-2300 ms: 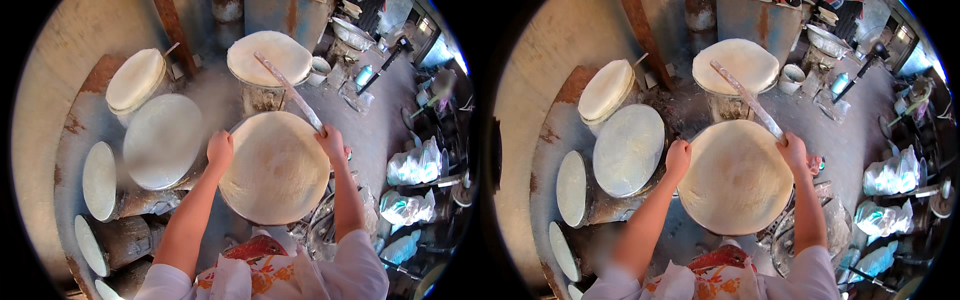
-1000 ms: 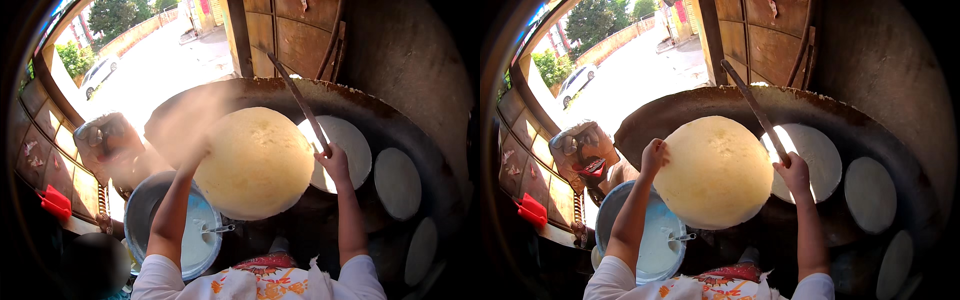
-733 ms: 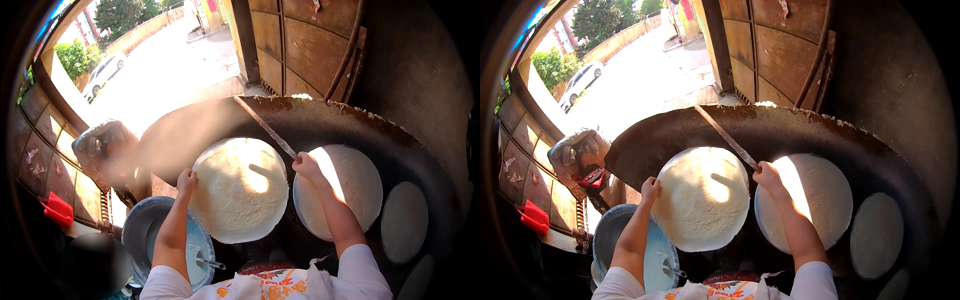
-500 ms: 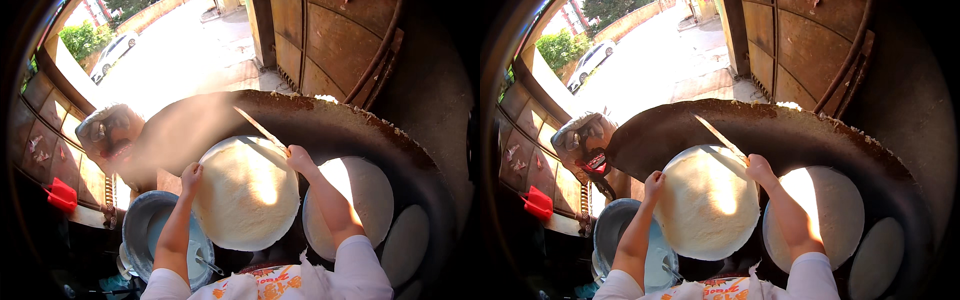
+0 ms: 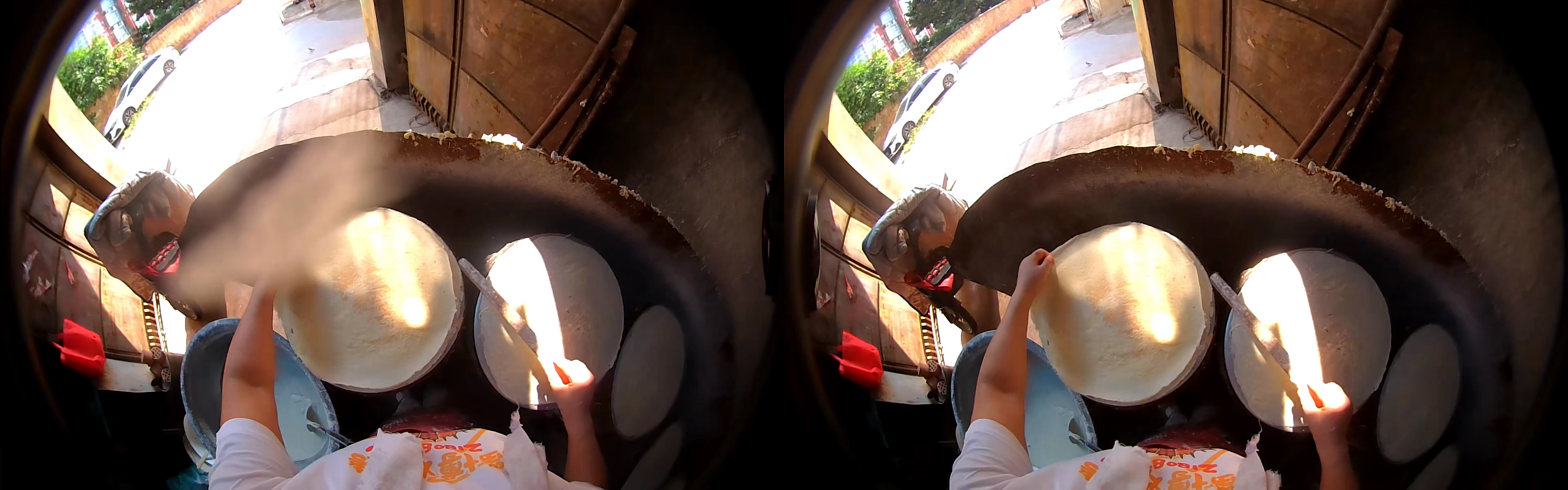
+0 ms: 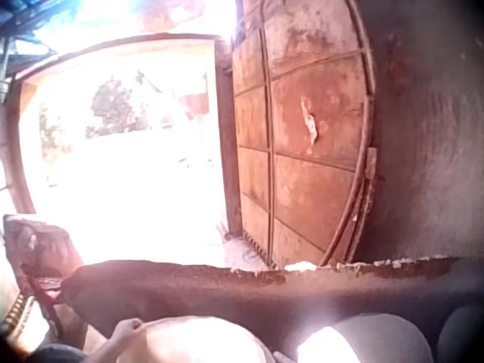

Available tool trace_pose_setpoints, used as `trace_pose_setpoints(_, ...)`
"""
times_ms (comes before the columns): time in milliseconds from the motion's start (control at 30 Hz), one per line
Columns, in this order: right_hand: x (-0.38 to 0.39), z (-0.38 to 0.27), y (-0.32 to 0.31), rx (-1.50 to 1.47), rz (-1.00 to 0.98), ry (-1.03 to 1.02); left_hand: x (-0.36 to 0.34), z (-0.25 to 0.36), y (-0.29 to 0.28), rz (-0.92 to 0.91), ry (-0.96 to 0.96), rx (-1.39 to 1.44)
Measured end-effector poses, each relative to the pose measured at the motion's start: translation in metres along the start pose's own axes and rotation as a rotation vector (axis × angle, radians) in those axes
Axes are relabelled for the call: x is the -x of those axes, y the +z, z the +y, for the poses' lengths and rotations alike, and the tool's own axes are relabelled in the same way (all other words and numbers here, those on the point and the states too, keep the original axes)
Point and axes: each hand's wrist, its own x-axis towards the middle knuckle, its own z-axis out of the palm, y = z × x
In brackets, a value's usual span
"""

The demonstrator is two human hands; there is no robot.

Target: The person pours liquid batter onto circular heated plates using a ladle, spreads it into thin layers with a wooden stick, and removes the cooked crepes by hand.

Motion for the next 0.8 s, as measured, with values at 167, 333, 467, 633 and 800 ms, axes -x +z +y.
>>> trace_pose_setpoints(167, -0.027, -0.006, 0.002, -0.054, -0.114, -0.095, 0.024, -0.019, -0.019, -0.048, -0.160, -0.045)
trace_pose_setpoints(333, -0.171, -0.050, 0.121, -0.377, -0.509, -0.039, 0.049, 0.000, -0.010, 0.102, -0.131, -0.216)
trace_pose_setpoints(467, -0.226, -0.092, 0.195, -0.588, -0.602, -0.021, 0.053, 0.019, 0.003, 0.204, -0.064, -0.348)
trace_pose_setpoints(633, -0.234, -0.118, 0.224, -0.443, -0.818, -0.054, 0.037, 0.023, 0.010, 0.176, 0.061, -0.206)
trace_pose_setpoints(800, -0.209, -0.137, 0.204, -0.486, -0.588, -0.209, 0.032, 0.027, 0.017, 0.080, 0.058, -0.432)
